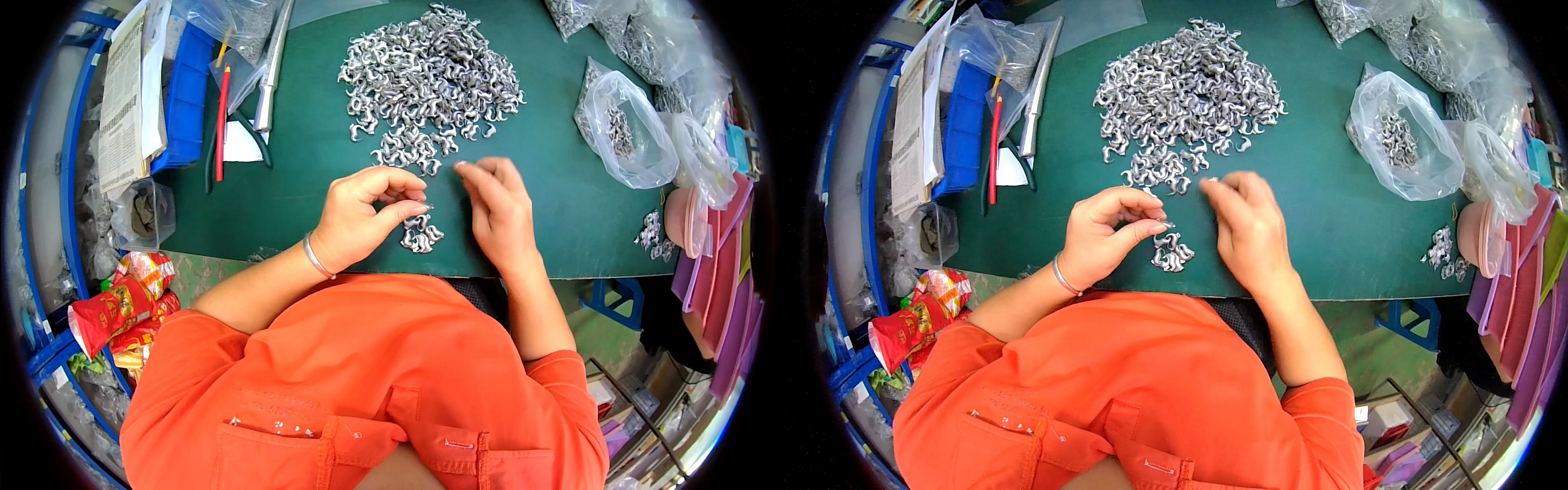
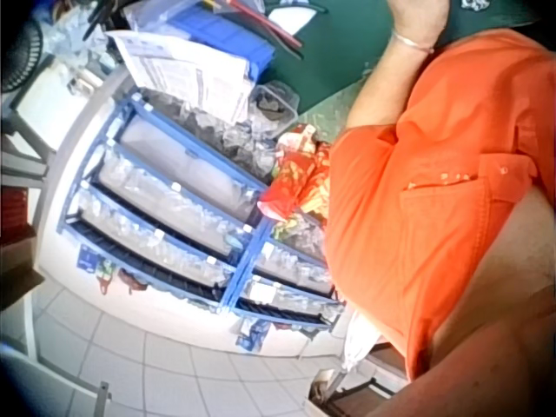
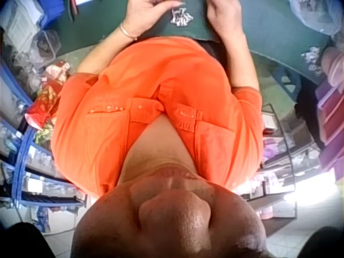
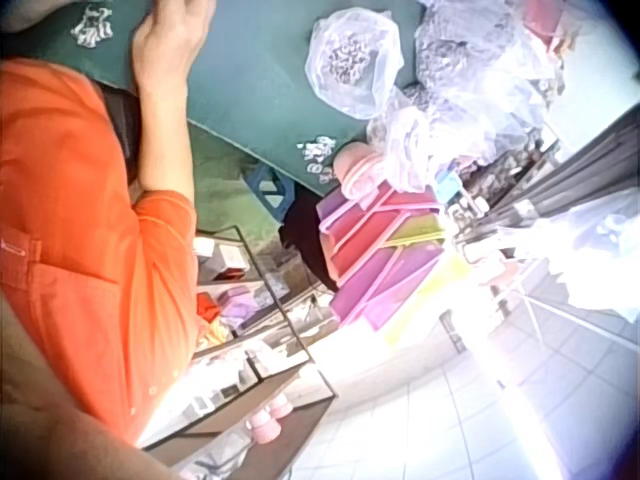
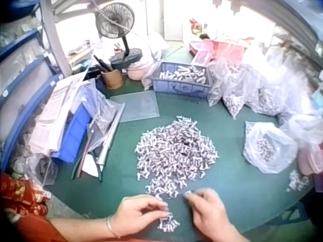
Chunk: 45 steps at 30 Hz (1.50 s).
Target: The person sits at a green workbench and repeatedly picks up small silver metal hooks and screws, joining them by hand. They place the assembled pairs into a small pile on the table. The process is repetitive and involves handling the components one at a time.
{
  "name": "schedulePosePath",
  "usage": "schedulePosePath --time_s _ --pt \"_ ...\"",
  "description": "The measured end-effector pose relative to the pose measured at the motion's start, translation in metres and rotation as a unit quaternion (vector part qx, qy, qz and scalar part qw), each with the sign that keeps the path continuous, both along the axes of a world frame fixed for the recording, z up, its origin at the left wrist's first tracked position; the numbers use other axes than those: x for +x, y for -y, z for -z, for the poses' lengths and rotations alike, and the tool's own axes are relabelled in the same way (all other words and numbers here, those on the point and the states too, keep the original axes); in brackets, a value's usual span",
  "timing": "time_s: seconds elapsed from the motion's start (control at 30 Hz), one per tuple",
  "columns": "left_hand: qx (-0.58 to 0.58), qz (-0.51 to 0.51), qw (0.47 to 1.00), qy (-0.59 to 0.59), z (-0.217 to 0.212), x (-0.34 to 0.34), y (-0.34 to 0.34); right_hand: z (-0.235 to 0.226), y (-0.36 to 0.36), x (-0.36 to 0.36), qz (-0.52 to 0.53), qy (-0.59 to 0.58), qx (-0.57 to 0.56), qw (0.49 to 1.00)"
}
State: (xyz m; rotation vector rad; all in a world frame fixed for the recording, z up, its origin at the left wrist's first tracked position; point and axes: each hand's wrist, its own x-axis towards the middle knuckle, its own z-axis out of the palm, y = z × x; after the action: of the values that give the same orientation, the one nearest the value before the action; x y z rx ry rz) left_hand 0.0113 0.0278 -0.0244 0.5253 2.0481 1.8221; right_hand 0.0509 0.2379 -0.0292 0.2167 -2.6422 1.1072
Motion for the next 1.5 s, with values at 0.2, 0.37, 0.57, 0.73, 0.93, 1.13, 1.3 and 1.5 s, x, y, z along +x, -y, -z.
schedulePosePath --time_s 0.2,0.37,0.57,0.73,0.93,1.13,1.3,1.5 --pt "0.030 -0.006 0.998 -0.062 -0.001 0.000 0.001 0.000 -0.002 -0.011 0.013 0.021 0.025 0.999" --pt "0.015 -0.021 0.991 -0.129 -0.003 0.001 -0.001 0.004 -0.003 0.009 0.017 0.207 -0.316 0.926" --pt "-0.007 0.020 0.984 -0.178 -0.013 0.000 0.000 0.003 0.001 0.019 -0.072 0.194 -0.549 0.810" --pt "0.009 0.027 0.986 -0.162 -0.012 0.001 0.001 0.008 0.002 0.020 -0.092 0.183 -0.568 0.797" --pt "0.034 0.007 0.992 -0.120 -0.009 0.006 0.000 0.005 0.006 0.022 -0.098 0.160 -0.535 0.824" --pt "-0.052 0.069 0.990 -0.112 -0.005 0.006 0.011 -0.001 0.002 0.021 -0.130 0.154 -0.275 0.940" --pt "-0.102 0.085 0.970 -0.203 0.003 0.001 0.015 -0.011 0.002 0.004 -0.125 0.065 -0.111 0.984" --pt "-0.199 0.004 0.939 -0.281 0.005 -0.019 0.006 0.001 0.022 -0.024 0.008 -0.010 0.050 0.999"
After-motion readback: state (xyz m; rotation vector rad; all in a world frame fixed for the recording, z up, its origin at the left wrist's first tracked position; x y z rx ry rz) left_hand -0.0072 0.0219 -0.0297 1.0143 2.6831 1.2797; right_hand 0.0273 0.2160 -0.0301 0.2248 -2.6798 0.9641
